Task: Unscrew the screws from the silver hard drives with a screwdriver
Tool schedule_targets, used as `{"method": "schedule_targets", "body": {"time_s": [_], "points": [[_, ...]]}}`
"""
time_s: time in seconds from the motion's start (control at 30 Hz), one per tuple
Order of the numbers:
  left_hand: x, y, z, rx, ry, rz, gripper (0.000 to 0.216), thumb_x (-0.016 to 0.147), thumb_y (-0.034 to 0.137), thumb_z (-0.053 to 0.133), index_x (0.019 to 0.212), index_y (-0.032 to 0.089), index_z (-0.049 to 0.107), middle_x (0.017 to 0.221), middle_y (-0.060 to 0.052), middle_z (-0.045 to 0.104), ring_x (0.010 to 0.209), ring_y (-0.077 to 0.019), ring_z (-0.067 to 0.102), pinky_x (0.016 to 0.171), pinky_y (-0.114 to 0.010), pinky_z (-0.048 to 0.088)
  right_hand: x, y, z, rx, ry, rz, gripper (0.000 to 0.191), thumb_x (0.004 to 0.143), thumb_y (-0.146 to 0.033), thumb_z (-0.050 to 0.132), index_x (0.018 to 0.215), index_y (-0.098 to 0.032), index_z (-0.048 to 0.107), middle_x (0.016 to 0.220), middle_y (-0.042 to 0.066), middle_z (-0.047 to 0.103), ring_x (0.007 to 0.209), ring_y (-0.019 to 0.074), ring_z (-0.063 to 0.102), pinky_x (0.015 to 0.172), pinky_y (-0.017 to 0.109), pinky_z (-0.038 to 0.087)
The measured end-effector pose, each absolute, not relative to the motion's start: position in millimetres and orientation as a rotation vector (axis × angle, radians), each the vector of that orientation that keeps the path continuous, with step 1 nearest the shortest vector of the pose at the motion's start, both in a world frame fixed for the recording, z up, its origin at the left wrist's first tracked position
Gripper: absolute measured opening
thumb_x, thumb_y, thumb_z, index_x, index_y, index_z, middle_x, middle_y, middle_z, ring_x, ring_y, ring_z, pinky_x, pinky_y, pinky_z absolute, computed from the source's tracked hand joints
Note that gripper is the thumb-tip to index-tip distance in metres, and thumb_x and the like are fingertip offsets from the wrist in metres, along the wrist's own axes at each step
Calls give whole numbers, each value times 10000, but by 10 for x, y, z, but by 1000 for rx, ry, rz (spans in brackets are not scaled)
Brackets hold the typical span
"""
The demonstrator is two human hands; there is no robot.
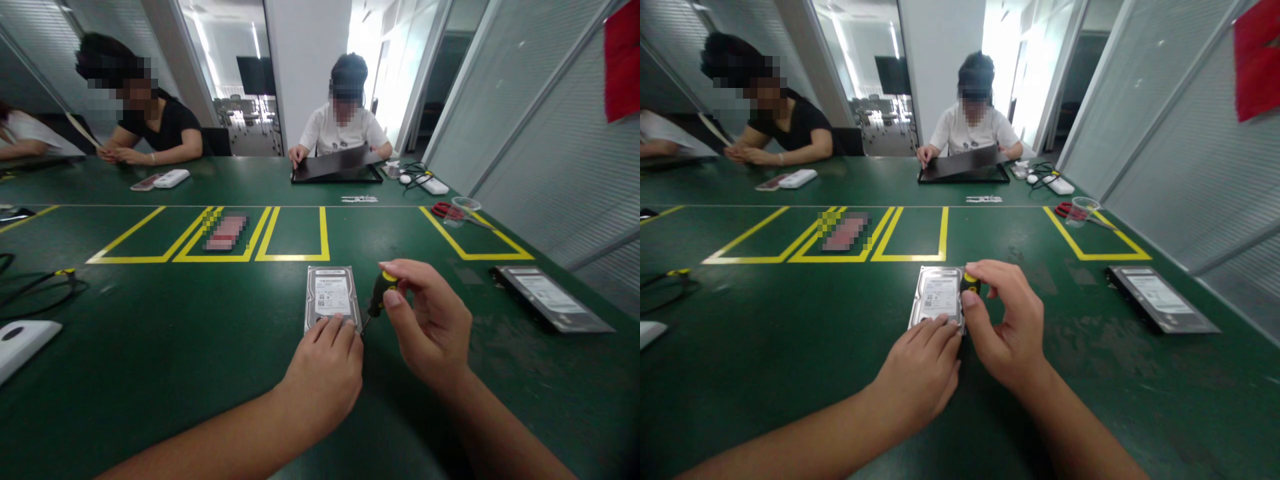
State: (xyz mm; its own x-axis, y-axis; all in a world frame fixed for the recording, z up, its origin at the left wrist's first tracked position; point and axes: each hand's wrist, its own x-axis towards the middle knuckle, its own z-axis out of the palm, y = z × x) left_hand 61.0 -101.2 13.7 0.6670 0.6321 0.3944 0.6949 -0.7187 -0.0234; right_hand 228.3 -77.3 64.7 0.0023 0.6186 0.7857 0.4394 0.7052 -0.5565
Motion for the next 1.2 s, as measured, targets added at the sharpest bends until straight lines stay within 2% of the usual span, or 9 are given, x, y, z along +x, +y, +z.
{"method": "schedule_targets", "body": {"time_s": [0.13, 0.3, 0.5, 0.73, 0.93, 1.07, 1.2], "points": [[609, -1011, 137, -2708, -1094, -545, 341, 883, 232, 549, 1171, 82, 653, 1228, -126, 661, 1182, -301, 577, 1017, -447, 481, 2291, -771, 627, -886, -1624, 175, 341, 840, -100, 646, 1155, -229, 631, 1053, 55, 643, 900, 176, 578, 715, 340, 461], [600, -1016, 125, -2711, -1092, -551, 340, 899, 226, 528, 1185, 84, 646, 1241, -128, 653, 1203, -304, 564, 1027, -453, 472, 2293, -758, 638, -938, -1593, 99, 319, 773, -160, 749, 1060, -226, 628, 951, 23, 559, 734, 127, 503, 633, 306, 435], [605, -1012, 128, -2708, -1089, -548, 343, 898, 224, 533, 1188, 79, 643, 1238, -129, 653, 1188, -304, 573, 1025, -449, 474, 2283, -784, 638, -874, -1608, 198, 297, 888, -143, 583, 1169, -226, 633, 1134, 80, 655, 1035, 221, 602, 780, 383, 487], [605, -1012, 130, -2707, -1087, -552, 341, 893, 228, 537, 1179, 82, 650, 1241, -134, 656, 1189, -310, 575, 1019, -455, 478, 2286, -759, 640, -907, -1611, 116, 319, 790, -130, 728, 1076, -228, 627, 970, 30, 599, 795, 146, 538, 653, 320, 434], [610, -1012, 136, -2710, -1092, -542, 353, 898, 228, 530, 1197, 76, 641, 1246, -127, 655, 1197, -303, 570, 1016, -453, 482, 2288, -744, 649, -882, -1613, 81, 354, 750, -165, 790, 1056, -225, 624, 934, 20, 573, 807, 151, 532, 652, 317, 429], [611, -1005, 131, -2701, -1088, -551, 321, 905, 225, 518, 1159, 85, 657, 1229, -133, 661, 1179, -303, 580, 1010, -450, 483, 2301, -763, 643, -909, -1616, 114, 272, 835, -148, 670, 1094, -223, 633, 966, 40, 609, 842, 165, 564, 679, 333, 451], [611, -1003, 127, -2703, -1086, -558, 316, 895, 222, 530, 1150, 90, 660, 1212, -130, 666, 1166, -303, 586, 1011, -444, 481, 2310, -768, 652, -897, -1641, 170, 287, 884, -159, 584, 1160, -223, 630, 1057, 68, 648, 941, 201, 596, 743, 373, 475]]}}
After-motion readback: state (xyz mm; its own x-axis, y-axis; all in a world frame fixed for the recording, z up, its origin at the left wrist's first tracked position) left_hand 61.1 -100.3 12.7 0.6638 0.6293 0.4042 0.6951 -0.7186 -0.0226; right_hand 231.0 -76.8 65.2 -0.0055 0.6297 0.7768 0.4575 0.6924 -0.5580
